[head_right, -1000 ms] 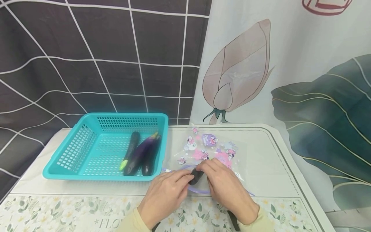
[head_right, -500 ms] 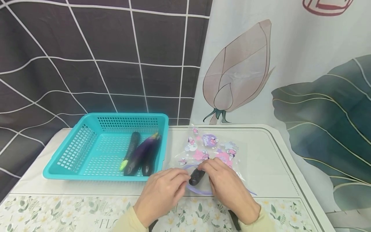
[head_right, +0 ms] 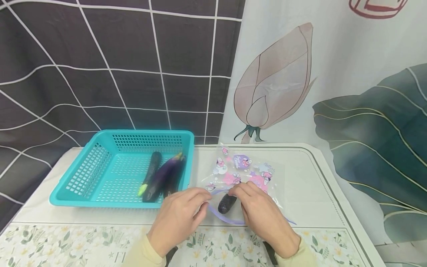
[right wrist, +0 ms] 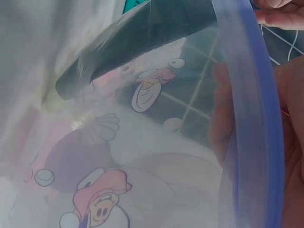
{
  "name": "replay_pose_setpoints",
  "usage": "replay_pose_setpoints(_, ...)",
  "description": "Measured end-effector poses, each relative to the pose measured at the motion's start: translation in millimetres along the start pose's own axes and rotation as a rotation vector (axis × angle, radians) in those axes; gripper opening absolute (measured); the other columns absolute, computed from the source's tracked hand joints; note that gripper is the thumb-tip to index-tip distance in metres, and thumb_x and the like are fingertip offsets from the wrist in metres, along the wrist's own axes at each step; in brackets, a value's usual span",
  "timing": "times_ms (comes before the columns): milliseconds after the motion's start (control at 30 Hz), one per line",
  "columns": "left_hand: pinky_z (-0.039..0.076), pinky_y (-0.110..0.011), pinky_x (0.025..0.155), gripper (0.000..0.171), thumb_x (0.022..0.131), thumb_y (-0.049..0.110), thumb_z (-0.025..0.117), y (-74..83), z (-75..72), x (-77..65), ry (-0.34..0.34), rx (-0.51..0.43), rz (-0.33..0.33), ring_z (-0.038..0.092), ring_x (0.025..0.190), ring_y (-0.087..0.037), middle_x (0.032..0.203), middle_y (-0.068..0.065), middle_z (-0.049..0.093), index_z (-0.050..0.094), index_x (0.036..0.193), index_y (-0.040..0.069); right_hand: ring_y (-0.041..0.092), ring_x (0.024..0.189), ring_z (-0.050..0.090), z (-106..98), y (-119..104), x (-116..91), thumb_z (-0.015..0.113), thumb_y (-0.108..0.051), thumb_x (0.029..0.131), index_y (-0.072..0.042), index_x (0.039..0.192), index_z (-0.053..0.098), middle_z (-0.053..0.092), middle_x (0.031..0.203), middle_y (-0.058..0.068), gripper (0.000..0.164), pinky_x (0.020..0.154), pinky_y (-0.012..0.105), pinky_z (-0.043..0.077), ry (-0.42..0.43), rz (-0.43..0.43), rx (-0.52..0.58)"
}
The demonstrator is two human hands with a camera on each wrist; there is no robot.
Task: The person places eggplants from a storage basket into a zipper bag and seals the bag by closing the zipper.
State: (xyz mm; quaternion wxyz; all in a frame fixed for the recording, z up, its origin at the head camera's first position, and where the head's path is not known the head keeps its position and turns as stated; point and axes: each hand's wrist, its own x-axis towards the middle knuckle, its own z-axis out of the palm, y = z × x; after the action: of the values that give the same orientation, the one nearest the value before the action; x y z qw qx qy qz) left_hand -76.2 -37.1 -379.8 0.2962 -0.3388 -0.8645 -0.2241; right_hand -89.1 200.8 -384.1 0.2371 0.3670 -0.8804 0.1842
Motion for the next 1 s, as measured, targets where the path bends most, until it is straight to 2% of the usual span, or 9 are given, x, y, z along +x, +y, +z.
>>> replay_pose_setpoints(367,0.057,-0.028,0.074,0.013,0.082,0.008,0.076,-6.9,-4.5,0.1,0.024,-0.013,-0.036,0.07,0.089,-0.01,0.097,0.005,0.072,0.076,0.094,0.014,0.011,0.093,0.06,-0.6,0.0,-0.4,0.057,0.014,0.079,-0.013,0.104,0.066,0.065,0.104,-0.005,0.038,0.083,0.025,0.048,-0.014,0.008,-0.003)
replay_pose_setpoints(833,0.057,-0.028,0.068,0.017,0.08,0.007,0.079,-15.4,-9.0,-0.2,0.034,-0.002,-0.084,0.071,0.081,-0.011,0.095,0.004,0.073,0.077,0.096,0.013,0.011,0.094,0.06,-1.0,-0.8,0.2,0.057,0.014,0.079,-0.013,0.104,0.066,0.065,0.105,-0.006,0.038,0.082,0.025,0.048,-0.02,0.014,-0.003)
replay_pose_setpoints(1000,0.057,-0.028,0.07,0.017,0.08,0.006,0.079,-18.6,-10.4,-0.2,0.05,0.007,-0.092,0.071,0.082,-0.012,0.095,0.004,0.073,0.077,0.095,0.013,0.012,0.093,0.06,-0.9,-1.0,-0.1,0.057,0.014,0.079,-0.013,0.104,0.066,0.065,0.104,-0.006,0.037,0.082,0.025,0.048,-0.022,0.017,0.0)
